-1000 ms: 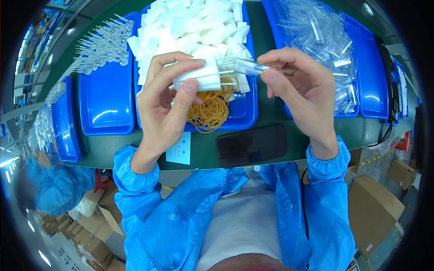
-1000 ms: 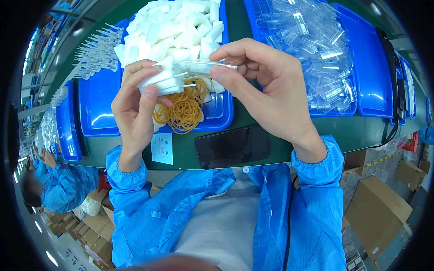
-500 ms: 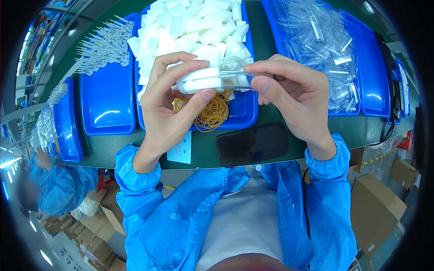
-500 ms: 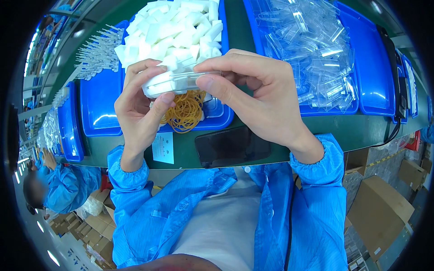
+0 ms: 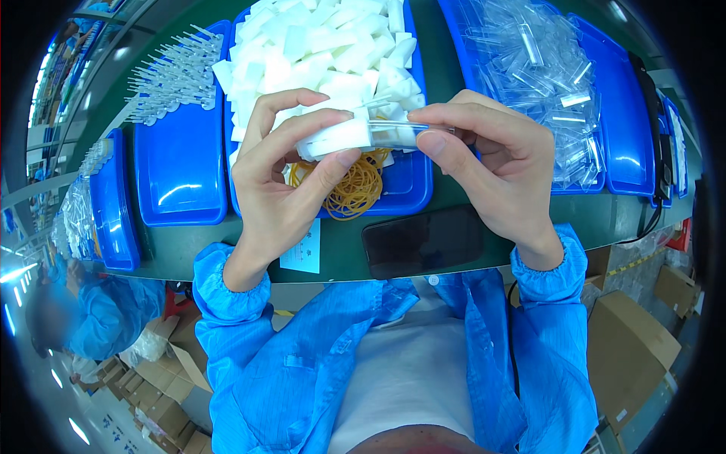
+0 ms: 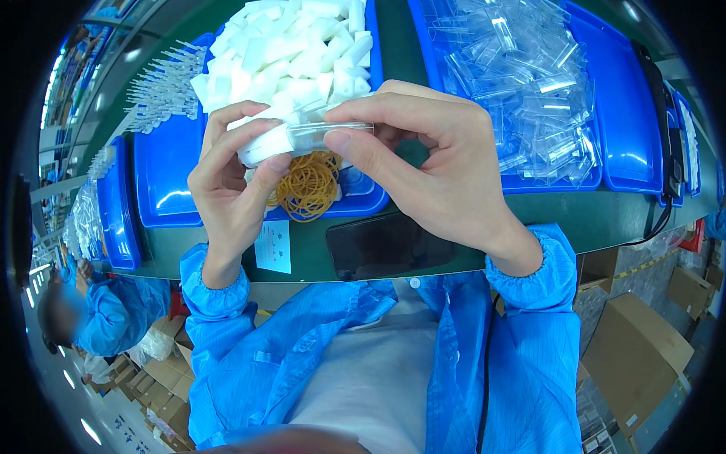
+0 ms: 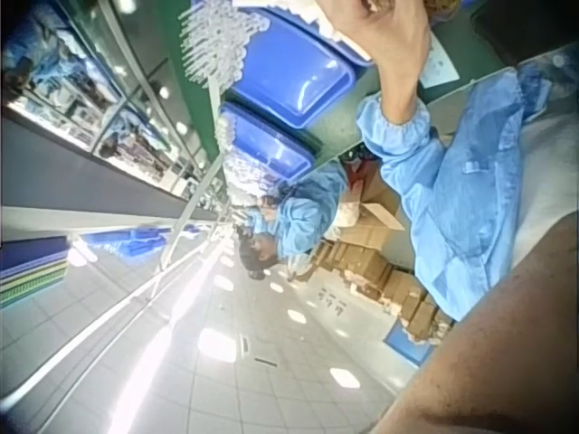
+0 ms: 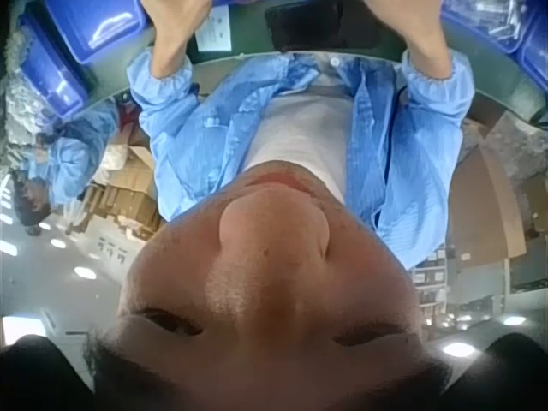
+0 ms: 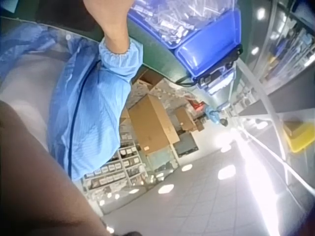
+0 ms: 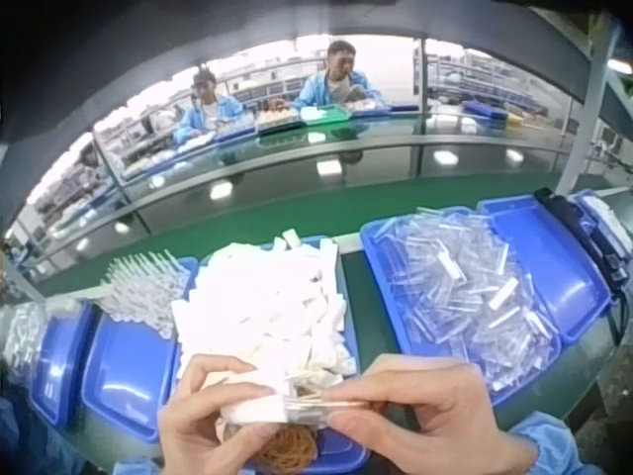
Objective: The person assembles small plastic components into larger units by hand, securing them with yellow rubber bands.
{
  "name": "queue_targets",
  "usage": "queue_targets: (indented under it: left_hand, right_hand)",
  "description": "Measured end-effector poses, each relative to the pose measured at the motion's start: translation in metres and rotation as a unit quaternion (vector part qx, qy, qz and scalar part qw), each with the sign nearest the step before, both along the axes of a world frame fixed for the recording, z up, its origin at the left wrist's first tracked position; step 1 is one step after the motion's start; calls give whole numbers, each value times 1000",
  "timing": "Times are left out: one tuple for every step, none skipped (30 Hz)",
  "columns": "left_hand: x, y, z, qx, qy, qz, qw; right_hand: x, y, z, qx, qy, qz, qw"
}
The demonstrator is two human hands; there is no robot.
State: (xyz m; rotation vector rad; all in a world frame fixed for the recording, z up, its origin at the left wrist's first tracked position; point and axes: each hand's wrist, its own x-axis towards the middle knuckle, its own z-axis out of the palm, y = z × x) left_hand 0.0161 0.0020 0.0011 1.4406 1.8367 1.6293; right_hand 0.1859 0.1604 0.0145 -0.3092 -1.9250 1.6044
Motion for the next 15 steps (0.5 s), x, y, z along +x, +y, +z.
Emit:
queue_targets:
  left_hand:
    - [0,0,0,-2,4,3,1000]
    - [1,0,0,-3,8,5,1000]
    - [1,0,0,-4,8,6,1000]
    - [1,0,0,-3,7,7,1000]
    - [1,0,0,-3,7,8,1000]
    - [1,0,0,-3,7,7,1000]
    - [1,0,1,-5,8,8,1000]
    - [1,0,1,-6,9,8,1000]
    - [2,0,0,-7,9,9,1000]
    - [2,0,-1,-5,4,9,1000]
    - [2,0,-1,-3,-1,8,1000]
    - [2,0,-1,-3,-1,8,1000]
    - [2,0,-1,-3,3,8,1000]
    - [2,0,-1,-4,8,7,1000]
    - [2,0,0,-4,8,7,1000]
  right_hand:
    - [0,0,1,-1,0,0,1000]
    - [1,0,1,0,-6,-2,1000]
    - [1,0,2,2,-12,-5,1000]
    - [0,-1,2,1,-12,-4,1000]
    - [0,-2,2,3,-13,-8,1000]
    - [0,-2,2,4,-14,-12,1000]
    - [-1,-2,2,4,-14,-13,1000]
    - [-1,-3,1,12,-12,-19,1000]
    - [-1,-3,0,19,-9,-24,999]
    - [-2,-3,-1,18,-9,-24,1000]
    - [-3,-1,-3,67,1,-32,997]
    - [-3,-1,-4,115,10,-40,992]
    - [-3,-1,-4,115,10,-40,992]
    - [-3,-1,-4,109,3,-45,993]
    - [-3,-1,-3,103,-4,-50,993]
